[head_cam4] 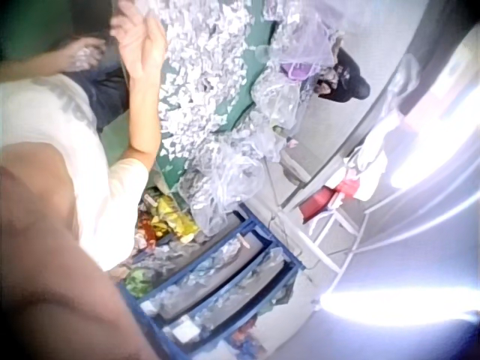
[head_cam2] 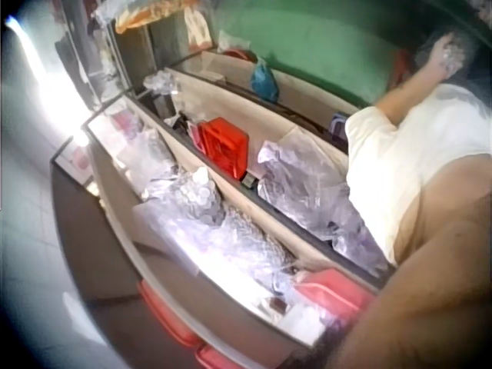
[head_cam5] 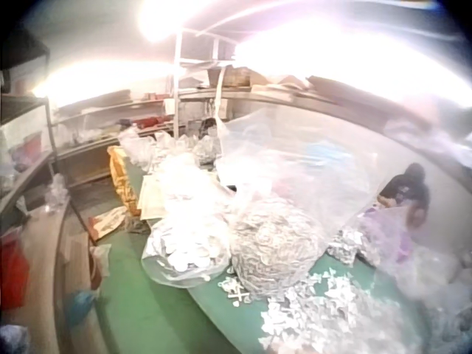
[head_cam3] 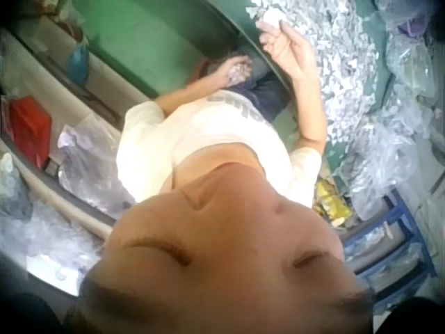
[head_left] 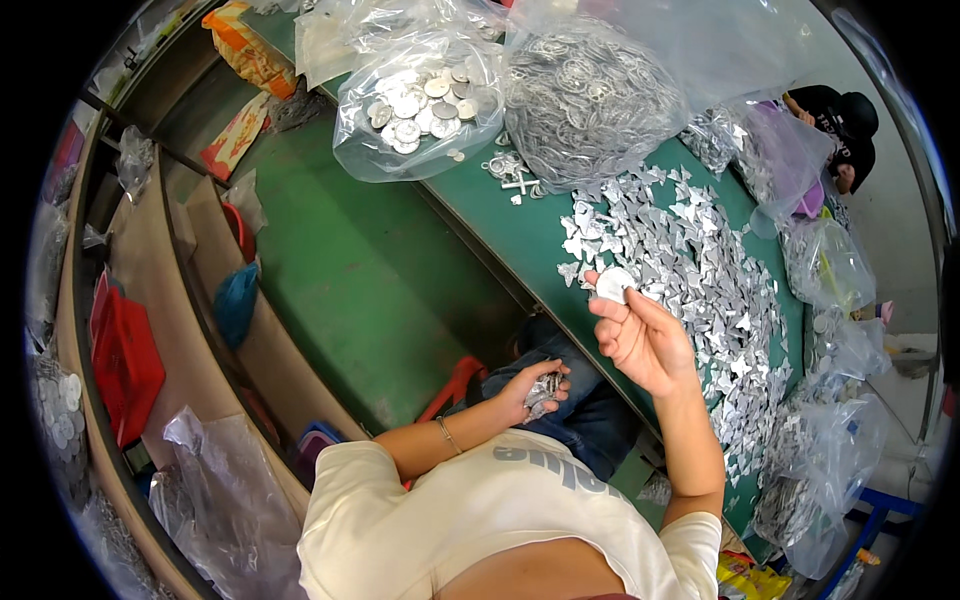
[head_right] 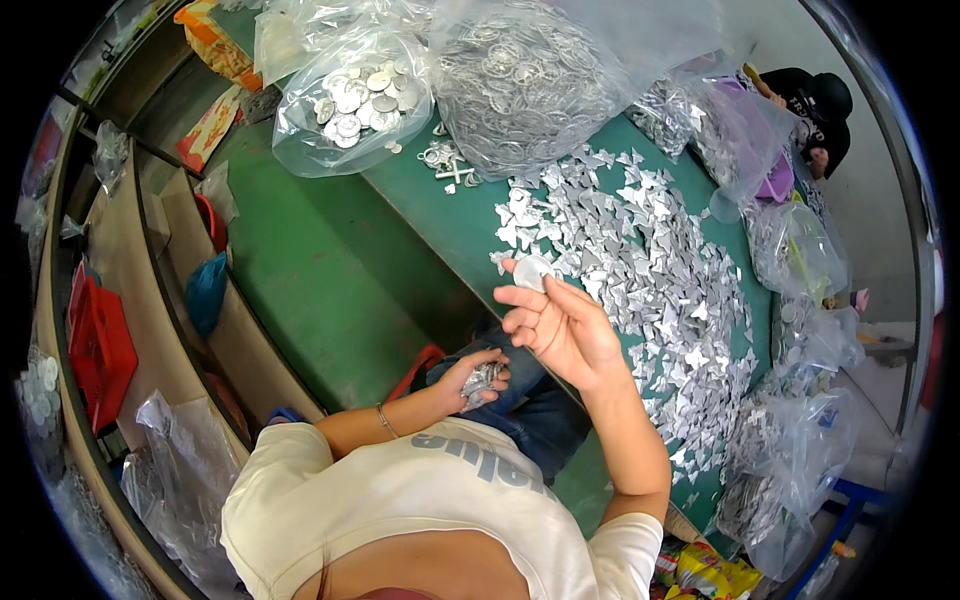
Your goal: The person sorts silver star-shaped pieces on a green table by hand, picking them from a pile and placing them into plastic bags or organized secondary piles.
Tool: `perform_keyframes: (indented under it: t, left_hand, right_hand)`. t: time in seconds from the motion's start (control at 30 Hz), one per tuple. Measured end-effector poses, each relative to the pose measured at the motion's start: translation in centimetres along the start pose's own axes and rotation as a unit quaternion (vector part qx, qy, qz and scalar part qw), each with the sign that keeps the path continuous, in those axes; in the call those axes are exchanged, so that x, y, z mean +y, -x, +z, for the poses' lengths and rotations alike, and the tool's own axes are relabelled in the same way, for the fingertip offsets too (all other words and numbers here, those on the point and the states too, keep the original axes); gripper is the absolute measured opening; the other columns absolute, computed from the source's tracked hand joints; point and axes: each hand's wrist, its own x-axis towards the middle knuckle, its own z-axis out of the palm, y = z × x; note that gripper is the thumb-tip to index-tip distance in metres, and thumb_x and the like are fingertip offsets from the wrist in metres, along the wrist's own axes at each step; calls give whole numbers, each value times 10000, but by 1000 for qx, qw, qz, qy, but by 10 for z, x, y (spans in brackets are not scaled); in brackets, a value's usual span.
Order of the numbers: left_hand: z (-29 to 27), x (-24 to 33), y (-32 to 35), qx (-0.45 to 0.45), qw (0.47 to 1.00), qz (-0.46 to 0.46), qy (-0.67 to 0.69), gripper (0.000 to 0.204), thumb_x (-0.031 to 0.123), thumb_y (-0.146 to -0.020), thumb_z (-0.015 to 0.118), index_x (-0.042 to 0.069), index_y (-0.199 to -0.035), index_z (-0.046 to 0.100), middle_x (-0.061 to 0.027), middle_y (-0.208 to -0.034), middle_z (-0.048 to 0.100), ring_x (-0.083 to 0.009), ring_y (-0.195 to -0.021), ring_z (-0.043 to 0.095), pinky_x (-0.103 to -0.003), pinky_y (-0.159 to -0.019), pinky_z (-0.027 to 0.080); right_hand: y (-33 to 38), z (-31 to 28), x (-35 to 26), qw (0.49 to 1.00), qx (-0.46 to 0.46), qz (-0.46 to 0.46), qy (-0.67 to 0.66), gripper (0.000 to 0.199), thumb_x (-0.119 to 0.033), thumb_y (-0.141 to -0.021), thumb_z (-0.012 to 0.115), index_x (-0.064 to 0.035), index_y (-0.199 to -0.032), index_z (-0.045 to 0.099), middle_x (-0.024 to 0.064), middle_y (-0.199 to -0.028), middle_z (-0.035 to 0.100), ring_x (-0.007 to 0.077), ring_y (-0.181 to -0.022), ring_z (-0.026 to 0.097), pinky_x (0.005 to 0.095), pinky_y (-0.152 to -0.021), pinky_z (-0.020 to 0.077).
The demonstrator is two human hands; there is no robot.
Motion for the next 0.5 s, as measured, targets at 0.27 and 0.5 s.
perform_keyframes:
  t: [0.27,0.5]
  left_hand:
    - [7,1,4,6,1000,1,14,211,259,-859,573,56,-892,527,-93,-729,484,-167,-611,472,-219,-378,339]
    - [2,2,2,-2,1000,-7,10,232,277,-863,566,61,-924,511,-96,-733,501,-178,-623,501,-228,-382,377]
  right_hand:
    - [-9,5,4,997,-48,-16,54,483,-304,-982,265,12,-1347,291,89,-677,566,155,-517,510,237,-482,409]
    - [-9,20,10,964,48,-110,238,443,-246,-974,343,48,-1305,345,102,-919,570,143,-676,538,240,-561,447]
